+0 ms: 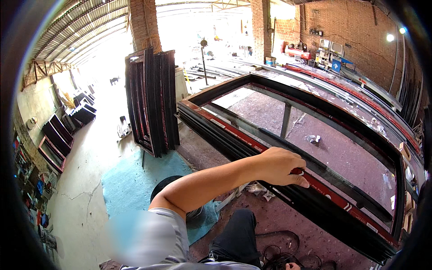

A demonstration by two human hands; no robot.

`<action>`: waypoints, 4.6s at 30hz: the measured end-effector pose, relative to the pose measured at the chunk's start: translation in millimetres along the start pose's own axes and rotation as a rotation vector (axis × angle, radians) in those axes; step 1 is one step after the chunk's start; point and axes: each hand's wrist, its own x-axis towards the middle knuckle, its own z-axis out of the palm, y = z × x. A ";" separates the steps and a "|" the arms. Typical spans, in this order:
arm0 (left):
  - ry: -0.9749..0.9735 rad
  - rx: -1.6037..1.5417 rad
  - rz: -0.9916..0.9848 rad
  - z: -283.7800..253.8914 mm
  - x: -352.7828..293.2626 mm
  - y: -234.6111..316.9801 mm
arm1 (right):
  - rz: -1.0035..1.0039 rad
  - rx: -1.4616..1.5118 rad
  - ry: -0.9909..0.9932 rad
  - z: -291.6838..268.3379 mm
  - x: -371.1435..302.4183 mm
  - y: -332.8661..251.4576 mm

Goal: The person installs a black rubber seal into the groove of a red and black window frame. They use shears to cut the seal to length and press it into place along the frame edges. The person then lifts the completed frame and moves it to a storage area.

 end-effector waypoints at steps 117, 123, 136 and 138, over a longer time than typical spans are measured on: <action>0.019 0.085 -0.340 -86.0 -85.2 -104.2 | 0.169 -0.030 -0.019 6.1 2.3 -6.2; 0.028 0.229 -0.297 -86.9 -95.8 -116.7 | 0.165 -0.037 -0.022 8.8 1.1 -0.3; 0.112 0.308 -0.220 -80.8 -98.1 -125.8 | 0.131 -0.111 -0.027 10.4 5.5 0.2; 0.093 0.316 -0.260 -80.9 -96.2 -123.0 | 0.139 -0.095 -0.028 8.7 2.4 -7.0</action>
